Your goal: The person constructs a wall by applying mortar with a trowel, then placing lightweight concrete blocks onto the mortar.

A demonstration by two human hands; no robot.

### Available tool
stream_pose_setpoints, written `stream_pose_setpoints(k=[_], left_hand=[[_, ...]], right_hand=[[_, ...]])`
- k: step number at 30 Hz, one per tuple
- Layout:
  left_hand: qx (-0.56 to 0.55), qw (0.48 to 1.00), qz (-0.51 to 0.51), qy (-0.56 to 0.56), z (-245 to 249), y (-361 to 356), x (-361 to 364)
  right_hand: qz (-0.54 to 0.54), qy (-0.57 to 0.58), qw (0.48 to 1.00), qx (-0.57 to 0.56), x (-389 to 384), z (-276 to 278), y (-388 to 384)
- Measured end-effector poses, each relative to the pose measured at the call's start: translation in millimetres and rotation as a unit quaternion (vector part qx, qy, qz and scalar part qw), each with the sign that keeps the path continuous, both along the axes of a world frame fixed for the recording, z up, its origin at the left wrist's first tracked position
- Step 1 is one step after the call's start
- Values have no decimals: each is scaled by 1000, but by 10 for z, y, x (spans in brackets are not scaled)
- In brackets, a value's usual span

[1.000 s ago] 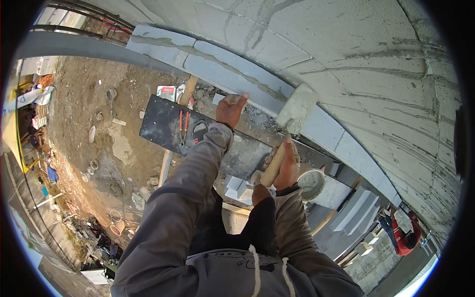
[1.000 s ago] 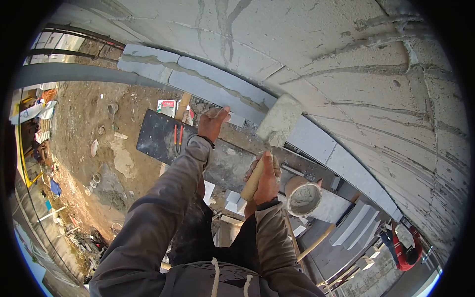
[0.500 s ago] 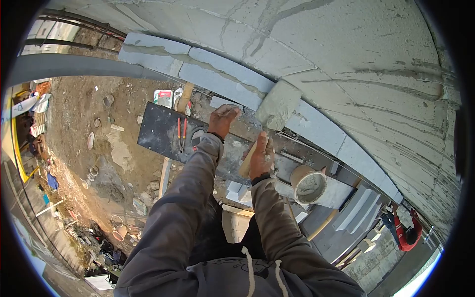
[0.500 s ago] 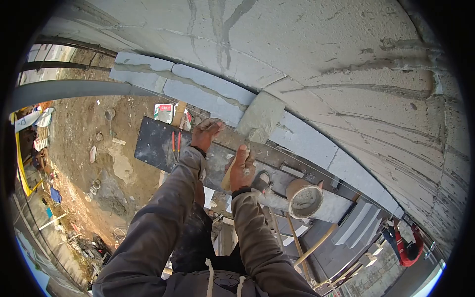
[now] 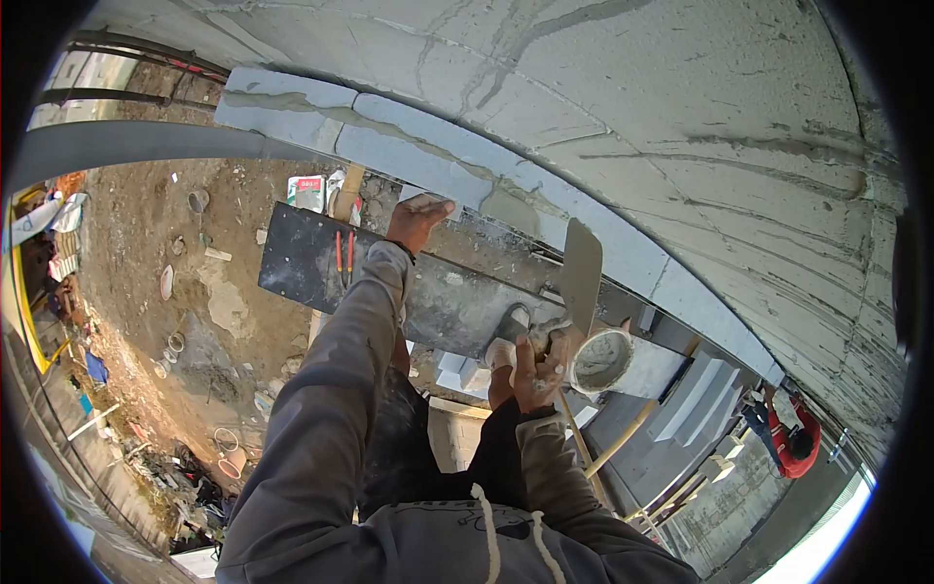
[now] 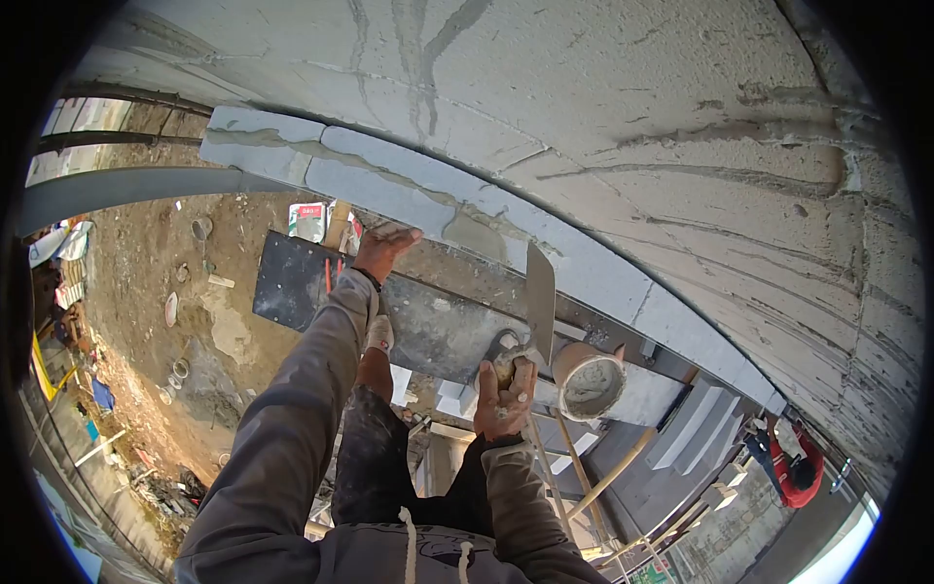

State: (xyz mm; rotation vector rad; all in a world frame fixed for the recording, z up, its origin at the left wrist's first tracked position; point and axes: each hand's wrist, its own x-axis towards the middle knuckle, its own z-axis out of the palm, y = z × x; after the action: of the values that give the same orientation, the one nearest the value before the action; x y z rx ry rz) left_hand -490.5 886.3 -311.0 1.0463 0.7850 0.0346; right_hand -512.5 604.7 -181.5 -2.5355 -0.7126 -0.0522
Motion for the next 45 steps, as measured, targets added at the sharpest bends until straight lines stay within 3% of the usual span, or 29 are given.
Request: stream_pose_setpoints(k=[1,3,5,7,8,10,12,14,17,19,21,25,27,29,31,33,36,38,39,41,43,44,45], left_hand=[[21,1000,-9,-2,20,30,4],[36,999,-17,-3,7,59,-2],[51,998,-28,-1,-35,62,-31],[24,999,-11,-31,-120,48,-31],[26,999,-8,-34,-163,37,-40],[34,998,-16,-50,-101,51,-46],[44,997,-21,-67,-140,98,-19],[153,975,-67,-146,-254,115,-68],[79,991,-73,-77,-172,171,-63],[81,989,-68,-99,-161,184,-68],[124,986,-103,-43,-113,227,-52],[141,981,-110,-73,-42,188,-16],[55,997,-50,-14,13,109,-32],[26,999,-21,-29,-58,62,-19],[3,999,8,-38,-114,14,-29],[-20,999,23,-34,-102,-15,-24],[7,999,31,-20,-131,-86,-23],[5,999,44,-11,-89,-136,12],[6,998,57,-38,-114,-164,24],[10,995,69,-67,-180,-152,5],[114,992,47,-9,-226,-177,-10],[65,992,109,-26,-142,-208,6],[64,992,109,-26,-195,-259,15]], right_hand=[[2,0,1000,3,79,19,108],[-91,285,950,87,175,20,368],[-65,278,956,63,231,-143,570],[-29,136,989,49,316,-296,884],[-29,136,989,53,337,-425,1033],[-52,52,986,148,348,-712,1295],[-75,76,986,127,346,-903,1507],[-125,101,984,73,294,-1123,1627],[-57,55,996,43,174,-1632,1541],[-48,92,994,33,55,-1687,1330],[-60,154,986,34,-75,-1583,1089],[-31,259,964,44,-327,-1052,456],[8,266,963,38,-373,-744,125],[49,246,967,48,-112,-270,94],[37,352,934,-41,181,170,120],[127,449,885,-4,644,621,466],[198,443,875,0,1068,876,834],[129,269,947,-119,1169,924,1083],[130,270,947,-114,1193,892,1241],[291,208,933,-26,1335,798,1655],[360,240,899,-72,1424,835,2342],[343,155,919,-117,1398,780,2663],[323,67,930,-160,1352,732,2967]])
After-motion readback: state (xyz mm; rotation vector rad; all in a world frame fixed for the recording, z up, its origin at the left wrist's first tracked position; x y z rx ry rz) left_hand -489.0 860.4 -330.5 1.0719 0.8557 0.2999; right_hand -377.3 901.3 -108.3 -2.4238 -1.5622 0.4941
